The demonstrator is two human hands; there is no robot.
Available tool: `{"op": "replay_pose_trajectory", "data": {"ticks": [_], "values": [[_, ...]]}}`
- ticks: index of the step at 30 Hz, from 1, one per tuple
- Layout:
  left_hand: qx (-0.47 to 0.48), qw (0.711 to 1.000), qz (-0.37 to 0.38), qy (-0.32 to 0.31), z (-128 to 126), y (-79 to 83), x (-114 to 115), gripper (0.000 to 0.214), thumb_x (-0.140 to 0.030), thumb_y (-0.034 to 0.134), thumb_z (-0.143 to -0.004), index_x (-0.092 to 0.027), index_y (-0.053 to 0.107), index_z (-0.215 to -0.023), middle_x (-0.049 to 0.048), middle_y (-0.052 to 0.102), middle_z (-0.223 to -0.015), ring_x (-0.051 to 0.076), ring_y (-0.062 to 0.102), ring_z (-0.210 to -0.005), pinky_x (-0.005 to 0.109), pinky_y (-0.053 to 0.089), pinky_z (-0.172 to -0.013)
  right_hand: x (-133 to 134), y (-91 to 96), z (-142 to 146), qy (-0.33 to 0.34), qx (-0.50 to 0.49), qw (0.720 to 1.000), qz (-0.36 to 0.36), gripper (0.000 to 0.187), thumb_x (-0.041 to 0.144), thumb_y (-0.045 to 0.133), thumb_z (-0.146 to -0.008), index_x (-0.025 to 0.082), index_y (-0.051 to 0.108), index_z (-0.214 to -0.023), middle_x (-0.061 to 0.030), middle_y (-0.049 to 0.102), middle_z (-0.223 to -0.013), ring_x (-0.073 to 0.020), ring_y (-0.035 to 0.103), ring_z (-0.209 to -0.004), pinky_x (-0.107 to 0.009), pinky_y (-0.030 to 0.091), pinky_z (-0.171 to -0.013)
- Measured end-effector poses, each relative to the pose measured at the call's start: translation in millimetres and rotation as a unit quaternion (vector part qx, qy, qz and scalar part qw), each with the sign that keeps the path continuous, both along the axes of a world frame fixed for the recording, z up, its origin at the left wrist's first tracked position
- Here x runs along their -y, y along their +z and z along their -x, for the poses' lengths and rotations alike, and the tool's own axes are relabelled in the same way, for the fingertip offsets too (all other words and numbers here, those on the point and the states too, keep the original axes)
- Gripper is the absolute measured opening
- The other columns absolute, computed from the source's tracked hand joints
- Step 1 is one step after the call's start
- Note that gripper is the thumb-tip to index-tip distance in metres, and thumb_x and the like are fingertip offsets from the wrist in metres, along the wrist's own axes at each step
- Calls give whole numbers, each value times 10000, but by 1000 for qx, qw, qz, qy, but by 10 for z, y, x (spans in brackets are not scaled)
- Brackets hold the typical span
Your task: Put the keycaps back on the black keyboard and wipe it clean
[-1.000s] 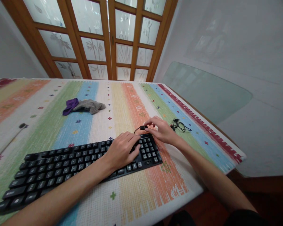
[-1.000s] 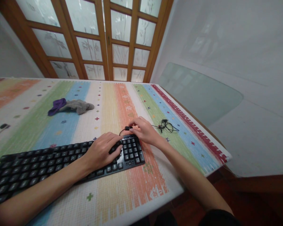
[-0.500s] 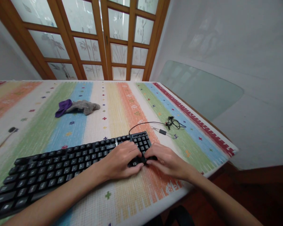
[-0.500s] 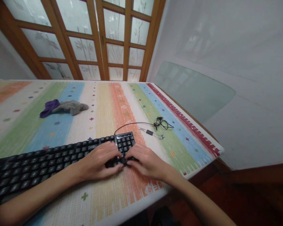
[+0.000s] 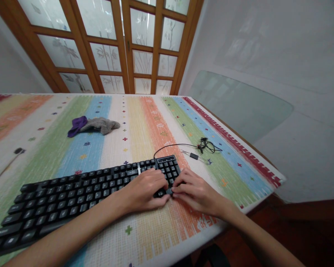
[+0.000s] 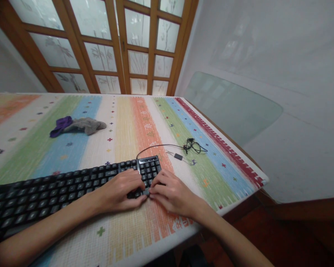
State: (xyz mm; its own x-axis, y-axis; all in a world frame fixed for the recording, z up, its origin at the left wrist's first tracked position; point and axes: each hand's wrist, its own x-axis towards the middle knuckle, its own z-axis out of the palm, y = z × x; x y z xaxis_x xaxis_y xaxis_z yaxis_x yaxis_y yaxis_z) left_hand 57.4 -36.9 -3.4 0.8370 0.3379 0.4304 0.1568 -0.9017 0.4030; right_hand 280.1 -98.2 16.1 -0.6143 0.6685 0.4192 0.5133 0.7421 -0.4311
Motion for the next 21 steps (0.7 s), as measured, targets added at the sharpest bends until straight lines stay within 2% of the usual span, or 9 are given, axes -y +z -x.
{"op": "replay_pose_trajectory", "data": {"ticks": [13,21], "values": [[20,1000,-10,20,-8,-4,13,45,-215,571,-872,-174,580,-856,23,606,-766,173,539,-743,317,451,-708,-32,-116,9,-12,-29,998,-59,153,99,555,-923,155,689,-972,-80,686,-889,-183,557,-824,-350,507,-705],[16,1000,-7,20,-8,17,24,66,-242,574,-887,-179,586,-875,22,615,-776,171,542,-730,314,437,-686,-2,-56,11,-9,-8,997,-76,206,56,503,-921,152,681,-955,-87,690,-878,-183,557,-799,-338,501,-675]]}}
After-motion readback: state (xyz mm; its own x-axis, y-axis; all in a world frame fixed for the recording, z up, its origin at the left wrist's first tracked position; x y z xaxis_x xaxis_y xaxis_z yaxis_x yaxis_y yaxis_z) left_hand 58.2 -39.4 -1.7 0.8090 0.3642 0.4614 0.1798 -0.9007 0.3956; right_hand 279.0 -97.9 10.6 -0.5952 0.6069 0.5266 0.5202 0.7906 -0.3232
